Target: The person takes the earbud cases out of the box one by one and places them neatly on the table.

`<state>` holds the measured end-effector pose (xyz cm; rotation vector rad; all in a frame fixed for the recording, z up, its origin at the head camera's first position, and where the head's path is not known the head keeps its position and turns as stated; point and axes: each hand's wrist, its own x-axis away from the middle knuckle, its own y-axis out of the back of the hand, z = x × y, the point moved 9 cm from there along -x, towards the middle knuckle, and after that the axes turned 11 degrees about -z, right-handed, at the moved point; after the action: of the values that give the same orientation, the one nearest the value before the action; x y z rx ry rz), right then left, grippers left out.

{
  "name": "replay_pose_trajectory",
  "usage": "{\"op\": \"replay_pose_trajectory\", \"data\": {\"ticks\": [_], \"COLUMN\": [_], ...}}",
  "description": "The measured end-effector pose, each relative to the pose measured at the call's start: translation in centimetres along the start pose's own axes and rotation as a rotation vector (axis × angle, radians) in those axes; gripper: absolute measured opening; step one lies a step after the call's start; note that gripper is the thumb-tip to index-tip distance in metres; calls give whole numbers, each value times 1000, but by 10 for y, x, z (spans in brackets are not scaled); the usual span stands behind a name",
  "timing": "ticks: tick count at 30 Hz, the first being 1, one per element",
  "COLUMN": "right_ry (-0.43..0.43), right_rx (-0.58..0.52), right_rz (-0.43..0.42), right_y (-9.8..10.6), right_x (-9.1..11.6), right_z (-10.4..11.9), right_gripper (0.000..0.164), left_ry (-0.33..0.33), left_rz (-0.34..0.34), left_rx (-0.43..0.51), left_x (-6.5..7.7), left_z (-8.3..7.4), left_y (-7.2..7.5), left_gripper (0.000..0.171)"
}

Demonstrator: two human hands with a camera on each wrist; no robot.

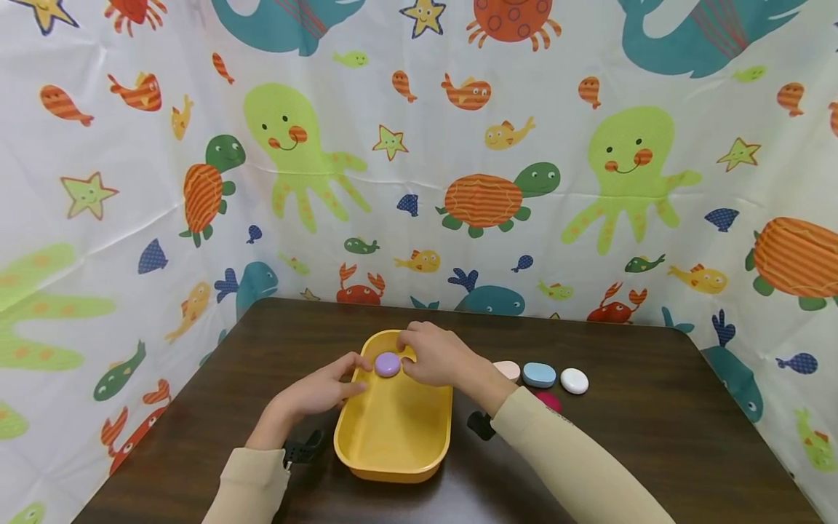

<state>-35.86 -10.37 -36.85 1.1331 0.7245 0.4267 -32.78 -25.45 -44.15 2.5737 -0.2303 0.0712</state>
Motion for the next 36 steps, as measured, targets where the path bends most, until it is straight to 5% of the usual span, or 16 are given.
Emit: {"op": "replay_pose_trajectory", "data": {"ticks": [36], "right_ry": [28], "right_rx": [3], "right_rz": [155], "right_y": [-63], "right_x": [-18], "right_z": [13], "right_gripper": [39], "left_ry": [-47], "left_rz": [2], "left_rx": [7], "left_x": [7], "left_z": [-6], "left_y": [3], "left_gripper": [30]}}
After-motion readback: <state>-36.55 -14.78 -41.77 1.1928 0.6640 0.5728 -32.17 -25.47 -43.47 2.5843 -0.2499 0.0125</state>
